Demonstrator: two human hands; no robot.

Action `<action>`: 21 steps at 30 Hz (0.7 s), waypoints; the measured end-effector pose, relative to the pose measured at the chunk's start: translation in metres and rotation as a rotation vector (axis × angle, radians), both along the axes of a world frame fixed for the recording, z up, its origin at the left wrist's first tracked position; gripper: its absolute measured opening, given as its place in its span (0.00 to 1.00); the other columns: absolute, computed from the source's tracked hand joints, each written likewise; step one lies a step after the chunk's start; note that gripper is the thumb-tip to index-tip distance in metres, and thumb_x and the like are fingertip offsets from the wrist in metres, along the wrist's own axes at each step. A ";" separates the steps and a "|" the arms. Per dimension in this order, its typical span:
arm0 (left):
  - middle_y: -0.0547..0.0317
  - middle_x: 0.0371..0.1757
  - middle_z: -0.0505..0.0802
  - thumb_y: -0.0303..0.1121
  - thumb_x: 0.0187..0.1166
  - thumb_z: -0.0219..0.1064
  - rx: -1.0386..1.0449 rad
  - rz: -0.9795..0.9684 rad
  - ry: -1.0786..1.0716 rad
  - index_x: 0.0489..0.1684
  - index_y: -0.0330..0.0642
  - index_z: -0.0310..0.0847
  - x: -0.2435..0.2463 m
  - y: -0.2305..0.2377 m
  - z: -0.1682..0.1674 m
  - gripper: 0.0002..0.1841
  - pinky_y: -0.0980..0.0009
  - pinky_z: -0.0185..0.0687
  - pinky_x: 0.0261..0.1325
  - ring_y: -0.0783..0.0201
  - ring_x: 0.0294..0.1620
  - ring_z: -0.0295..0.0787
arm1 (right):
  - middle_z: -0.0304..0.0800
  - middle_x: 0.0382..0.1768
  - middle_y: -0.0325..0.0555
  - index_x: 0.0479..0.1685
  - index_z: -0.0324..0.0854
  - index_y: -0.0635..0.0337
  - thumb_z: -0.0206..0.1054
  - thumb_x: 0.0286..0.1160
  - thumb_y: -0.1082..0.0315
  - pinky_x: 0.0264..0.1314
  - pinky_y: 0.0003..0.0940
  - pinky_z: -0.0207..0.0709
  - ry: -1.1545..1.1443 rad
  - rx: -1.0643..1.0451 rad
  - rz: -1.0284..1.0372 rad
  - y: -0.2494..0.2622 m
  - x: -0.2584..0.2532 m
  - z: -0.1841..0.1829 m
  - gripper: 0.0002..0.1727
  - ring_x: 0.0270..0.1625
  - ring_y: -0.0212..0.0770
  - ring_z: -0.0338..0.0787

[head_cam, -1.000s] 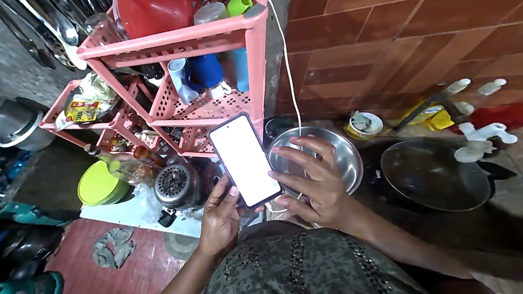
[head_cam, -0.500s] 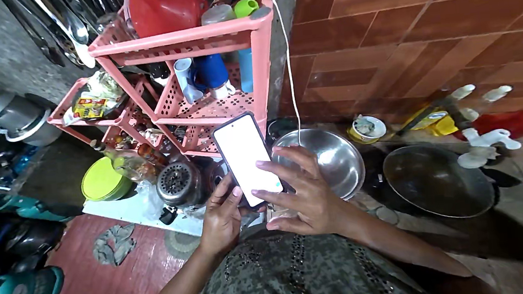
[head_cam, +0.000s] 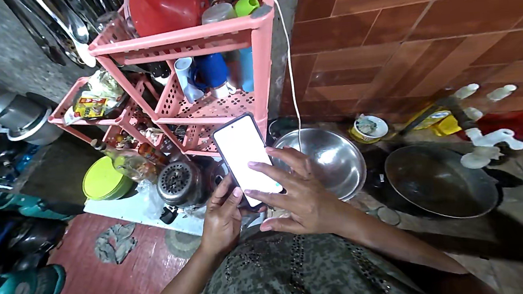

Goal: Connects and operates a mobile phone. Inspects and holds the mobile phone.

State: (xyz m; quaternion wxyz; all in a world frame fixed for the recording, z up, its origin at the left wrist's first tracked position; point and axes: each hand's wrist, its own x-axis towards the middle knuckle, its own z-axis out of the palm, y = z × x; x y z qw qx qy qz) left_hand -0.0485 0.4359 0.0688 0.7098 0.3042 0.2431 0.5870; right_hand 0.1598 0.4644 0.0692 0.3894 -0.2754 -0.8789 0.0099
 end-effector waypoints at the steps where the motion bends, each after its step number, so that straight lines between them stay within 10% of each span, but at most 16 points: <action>1: 0.41 0.60 0.92 0.25 0.85 0.60 0.002 0.000 0.000 0.75 0.38 0.76 0.000 0.000 0.000 0.20 0.49 0.93 0.53 0.48 0.52 0.95 | 0.70 0.87 0.45 0.68 0.87 0.35 0.51 0.81 0.28 0.93 0.67 0.36 0.037 0.014 0.002 0.001 0.001 -0.001 0.33 0.95 0.58 0.49; 11: 0.39 0.62 0.90 0.26 0.88 0.57 -0.010 0.024 0.021 0.78 0.38 0.73 -0.002 0.002 -0.003 0.21 0.46 0.93 0.51 0.44 0.54 0.95 | 0.80 0.78 0.43 0.43 0.90 0.45 0.56 0.83 0.33 0.93 0.65 0.40 0.253 0.116 -0.120 0.003 0.023 -0.006 0.28 0.91 0.55 0.58; 21: 0.37 0.62 0.90 0.26 0.87 0.58 -0.023 0.016 0.005 0.78 0.38 0.73 -0.001 0.002 -0.002 0.21 0.46 0.93 0.51 0.44 0.53 0.95 | 0.79 0.79 0.46 0.54 0.93 0.43 0.56 0.83 0.33 0.92 0.66 0.41 0.214 0.088 -0.138 0.004 0.022 -0.009 0.29 0.91 0.57 0.59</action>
